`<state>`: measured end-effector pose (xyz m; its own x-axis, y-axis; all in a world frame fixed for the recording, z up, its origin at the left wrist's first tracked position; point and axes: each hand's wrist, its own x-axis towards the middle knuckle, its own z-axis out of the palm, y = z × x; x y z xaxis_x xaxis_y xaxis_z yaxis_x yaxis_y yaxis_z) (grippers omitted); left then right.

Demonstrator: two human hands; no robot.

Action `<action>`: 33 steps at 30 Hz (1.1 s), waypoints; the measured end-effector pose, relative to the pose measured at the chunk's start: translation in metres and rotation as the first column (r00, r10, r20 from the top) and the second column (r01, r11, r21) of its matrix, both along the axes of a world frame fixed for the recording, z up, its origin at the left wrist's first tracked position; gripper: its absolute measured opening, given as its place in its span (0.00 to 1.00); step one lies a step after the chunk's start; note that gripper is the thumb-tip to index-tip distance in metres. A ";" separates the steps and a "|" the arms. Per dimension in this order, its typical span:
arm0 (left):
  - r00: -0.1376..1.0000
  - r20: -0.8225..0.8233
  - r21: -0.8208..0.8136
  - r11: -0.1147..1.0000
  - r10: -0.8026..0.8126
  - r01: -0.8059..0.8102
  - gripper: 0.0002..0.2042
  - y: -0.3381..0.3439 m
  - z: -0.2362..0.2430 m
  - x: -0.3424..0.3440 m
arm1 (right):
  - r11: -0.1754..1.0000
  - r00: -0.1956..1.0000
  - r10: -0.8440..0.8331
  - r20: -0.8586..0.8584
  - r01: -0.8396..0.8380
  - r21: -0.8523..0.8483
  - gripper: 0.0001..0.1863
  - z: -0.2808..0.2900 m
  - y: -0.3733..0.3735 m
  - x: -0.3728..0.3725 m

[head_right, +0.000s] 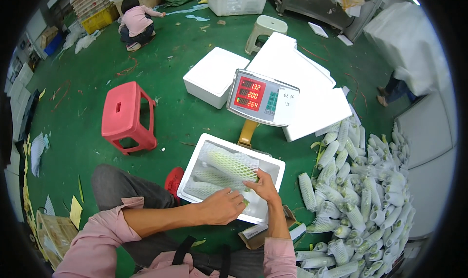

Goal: The person places ears of corn into a white foam container on a digital scale, then adds cold packs from a basket and closes the container with a lid.

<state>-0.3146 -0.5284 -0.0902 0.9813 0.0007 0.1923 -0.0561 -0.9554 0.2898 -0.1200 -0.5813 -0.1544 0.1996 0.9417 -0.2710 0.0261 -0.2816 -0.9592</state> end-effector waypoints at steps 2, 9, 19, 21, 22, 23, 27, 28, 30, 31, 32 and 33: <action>1.000 -0.013 -0.010 1.000 -0.003 0.003 0.08 0.001 0.001 0.000 | 1.000 1.000 -0.011 -0.020 0.011 0.019 0.20 0.000 0.000 0.000; 1.000 -0.016 -0.004 1.000 -0.006 0.006 0.08 0.000 0.001 0.000 | 0.999 1.000 -0.021 0.005 0.021 0.027 0.21 -0.004 0.001 0.002; 1.000 0.000 0.028 1.000 0.015 -0.015 0.07 0.002 -0.004 -0.001 | 0.976 0.633 -0.028 0.773 -0.150 0.158 0.29 -0.009 -0.003 -0.015; 1.000 -0.021 0.021 1.000 0.009 -0.009 0.07 0.002 -0.003 -0.001 | 0.977 0.594 -0.181 0.784 0.016 0.213 0.30 -0.002 -0.022 -0.013; 1.000 -0.020 0.017 1.000 0.007 -0.007 0.07 0.001 -0.001 -0.001 | 0.978 0.592 -0.179 0.785 0.017 0.210 0.30 0.006 -0.030 -0.012; 0.999 -0.050 0.013 1.000 0.006 -0.005 0.07 0.001 0.001 -0.001 | 0.964 0.619 -0.256 0.743 0.106 0.244 0.30 0.014 -0.038 -0.012; 0.998 -0.065 0.006 1.000 -0.005 0.005 0.07 0.000 0.001 0.000 | 0.894 0.641 -0.448 0.624 0.302 0.332 0.25 0.028 -0.061 -0.008; 0.998 -0.065 0.007 1.000 -0.005 0.005 0.07 0.000 0.001 0.000 | 0.868 0.633 -0.496 0.594 0.349 0.353 0.23 0.030 -0.064 -0.008; 0.998 -0.069 0.007 1.000 -0.008 0.008 0.07 -0.001 0.001 0.000 | 0.847 0.644 -0.531 0.550 0.407 0.341 0.21 0.030 -0.068 -0.007; 0.998 -0.068 0.009 1.000 -0.008 0.009 0.07 -0.002 0.002 0.000 | 0.831 0.651 -0.556 0.517 0.438 0.343 0.20 0.026 -0.073 -0.005; 0.997 -0.071 0.011 1.000 -0.007 0.008 0.07 -0.002 0.002 0.000 | 0.815 0.656 -0.580 0.483 0.468 0.342 0.19 0.023 -0.076 -0.004; 0.997 -0.074 0.011 1.000 -0.006 0.007 0.08 -0.003 0.002 0.000 | 0.815 0.656 -0.579 0.483 0.468 0.342 0.19 0.020 -0.078 -0.003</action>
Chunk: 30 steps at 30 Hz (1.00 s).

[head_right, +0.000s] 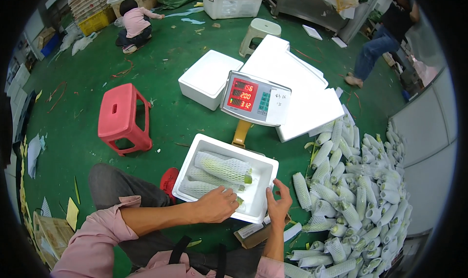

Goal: The person places ears of corn into a white foam container on a digital scale, then adds cold packs from a basket and closes the container with a lid.

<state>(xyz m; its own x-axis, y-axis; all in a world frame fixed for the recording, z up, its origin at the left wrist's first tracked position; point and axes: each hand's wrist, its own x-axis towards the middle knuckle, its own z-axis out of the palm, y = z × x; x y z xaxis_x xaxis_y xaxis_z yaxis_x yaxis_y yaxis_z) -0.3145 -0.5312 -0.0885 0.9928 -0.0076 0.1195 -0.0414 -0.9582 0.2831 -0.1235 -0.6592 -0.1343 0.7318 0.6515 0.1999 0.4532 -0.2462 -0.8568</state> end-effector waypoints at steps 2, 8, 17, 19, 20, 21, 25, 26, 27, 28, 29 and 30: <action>1.000 -0.008 0.002 1.000 0.001 -0.001 0.08 0.000 0.000 0.000 | 0.999 0.998 -0.027 -0.055 0.029 0.025 0.17 -0.005 -0.003 0.000; 1.000 -0.023 -0.009 1.000 -0.004 0.004 0.08 0.000 0.001 -0.001 | 0.996 0.994 -0.054 -0.094 0.061 0.068 0.16 -0.016 -0.013 -0.003; 0.999 -0.041 0.004 1.000 -0.004 0.004 0.08 -0.001 0.001 -0.002 | 0.902 0.912 -0.341 -0.227 0.386 0.194 0.11 -0.039 -0.041 -0.006; 0.999 -0.038 0.005 1.000 -0.005 0.005 0.08 -0.002 0.001 -0.001 | 0.865 0.893 -0.391 -0.223 0.439 0.244 0.09 -0.072 -0.059 -0.001; 0.999 -0.033 0.005 1.000 -0.010 0.010 0.08 -0.003 -0.001 0.000 | 0.844 0.841 -0.425 -0.333 0.502 0.190 0.09 -0.094 -0.074 0.003; 0.999 -0.033 0.007 1.000 -0.011 0.011 0.08 -0.003 -0.001 -0.001 | 0.823 0.774 -0.453 -0.442 0.554 0.127 0.08 -0.111 -0.085 0.003; 1.000 -0.022 0.009 1.000 -0.013 0.013 0.08 -0.003 0.000 -0.002 | 0.850 0.729 -0.498 -0.470 0.519 -0.095 0.08 -0.149 -0.107 -0.018; 1.000 -0.021 0.015 1.000 -0.011 0.011 0.08 -0.003 -0.001 -0.002 | 0.857 0.752 -0.489 -0.442 0.510 -0.081 0.09 -0.157 -0.110 -0.023; 1.000 -0.022 0.019 1.000 -0.006 0.007 0.08 -0.004 -0.002 -0.003 | 0.858 0.752 -0.488 -0.443 0.507 -0.084 0.09 -0.161 -0.112 -0.027; 1.000 -0.024 0.017 1.000 -0.004 0.005 0.08 -0.005 -0.002 -0.004 | 0.868 0.784 -0.494 -0.376 0.467 -0.168 0.10 -0.164 -0.113 -0.030; 1.000 -0.031 0.019 1.000 0.001 0.000 0.08 -0.004 -0.002 -0.005 | 0.868 0.814 -0.492 -0.308 0.428 -0.253 0.11 -0.167 -0.114 -0.032; 0.999 -0.037 0.019 1.000 0.005 -0.005 0.08 -0.004 -0.002 -0.006 | 0.882 0.832 -0.466 -0.301 0.409 -0.235 0.11 -0.170 -0.113 -0.034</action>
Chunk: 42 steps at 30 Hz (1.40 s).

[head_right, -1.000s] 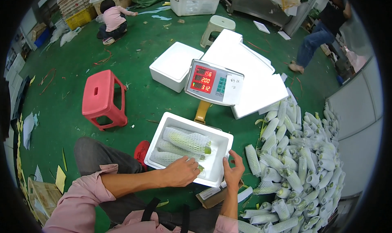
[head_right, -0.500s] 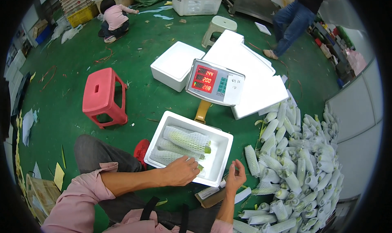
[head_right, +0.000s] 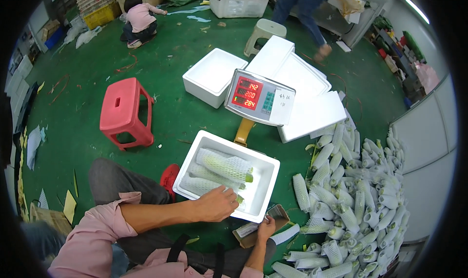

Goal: The person places ears of corn into a white foam container on a digital scale, then adds cold packs from a basket and closes the container with a lid.

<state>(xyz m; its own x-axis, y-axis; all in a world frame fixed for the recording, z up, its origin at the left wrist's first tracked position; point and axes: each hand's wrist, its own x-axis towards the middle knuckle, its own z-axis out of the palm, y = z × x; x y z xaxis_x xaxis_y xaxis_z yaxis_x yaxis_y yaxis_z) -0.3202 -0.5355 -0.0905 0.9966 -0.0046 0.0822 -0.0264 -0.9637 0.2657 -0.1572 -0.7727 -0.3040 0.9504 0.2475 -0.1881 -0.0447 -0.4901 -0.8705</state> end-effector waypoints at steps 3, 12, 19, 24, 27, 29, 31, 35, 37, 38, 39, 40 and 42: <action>1.000 0.001 0.025 1.000 -0.016 0.016 0.09 -0.003 -0.004 -0.001 | 1.000 0.995 -0.013 -0.096 0.011 -0.013 0.12 -0.003 0.003 -0.001; 1.000 0.002 0.064 0.997 -0.029 0.029 0.09 -0.007 -0.005 -0.002 | 0.999 0.989 -0.015 -0.145 0.010 -0.031 0.14 -0.011 0.002 -0.003; 0.998 -0.056 0.045 0.999 -0.024 0.027 0.09 -0.005 -0.016 -0.003 | 0.997 0.988 -0.016 -0.156 0.005 -0.071 0.14 0.000 0.005 -0.013; 0.997 -0.068 0.039 0.999 -0.023 0.025 0.08 -0.006 -0.012 -0.001 | 0.999 0.977 -0.032 -0.209 0.027 -0.029 0.14 -0.003 0.006 -0.013; 0.995 -0.094 0.021 1.000 -0.022 0.024 0.08 -0.003 -0.014 -0.003 | 0.999 0.985 -0.001 -0.175 -0.008 -0.049 0.14 -0.008 0.006 -0.013; 0.997 -0.073 0.022 0.999 -0.041 0.043 0.08 -0.006 -0.013 0.006 | 0.998 0.990 -0.025 -0.136 0.018 -0.053 0.14 -0.026 -0.007 -0.003; 0.996 -0.079 0.019 0.999 -0.043 0.045 0.08 -0.007 -0.014 0.005 | 0.998 0.992 -0.033 -0.124 0.025 -0.061 0.13 -0.027 -0.009 -0.005; 0.996 -0.082 0.019 0.999 -0.042 0.044 0.08 -0.007 -0.011 0.003 | 0.898 0.966 -0.259 -0.007 0.243 0.368 0.10 0.015 -0.002 0.011; 0.996 -0.083 0.016 0.999 -0.033 0.035 0.08 -0.006 -0.015 -0.005 | 0.862 0.944 -0.316 0.093 0.244 0.444 0.09 0.077 0.032 0.006; 0.995 -0.095 0.014 0.999 -0.040 0.042 0.08 -0.009 -0.016 -0.004 | 0.887 0.948 -0.264 0.175 0.168 0.430 0.10 0.106 0.047 0.007; 0.992 -0.116 0.014 0.999 -0.042 0.044 0.08 -0.011 -0.018 -0.006 | 0.908 0.948 -0.205 0.245 0.091 0.409 0.12 0.127 0.064 0.005; 0.990 -0.135 0.029 0.998 -0.050 0.054 0.08 -0.013 -0.021 -0.008 | 0.946 0.951 -0.056 0.305 -0.047 0.321 0.14 0.143 0.085 0.002; 0.990 -0.131 0.016 0.998 -0.055 0.058 0.08 -0.016 -0.027 -0.011 | 0.921 0.859 0.267 0.436 -0.361 0.148 0.20 0.163 0.130 -0.005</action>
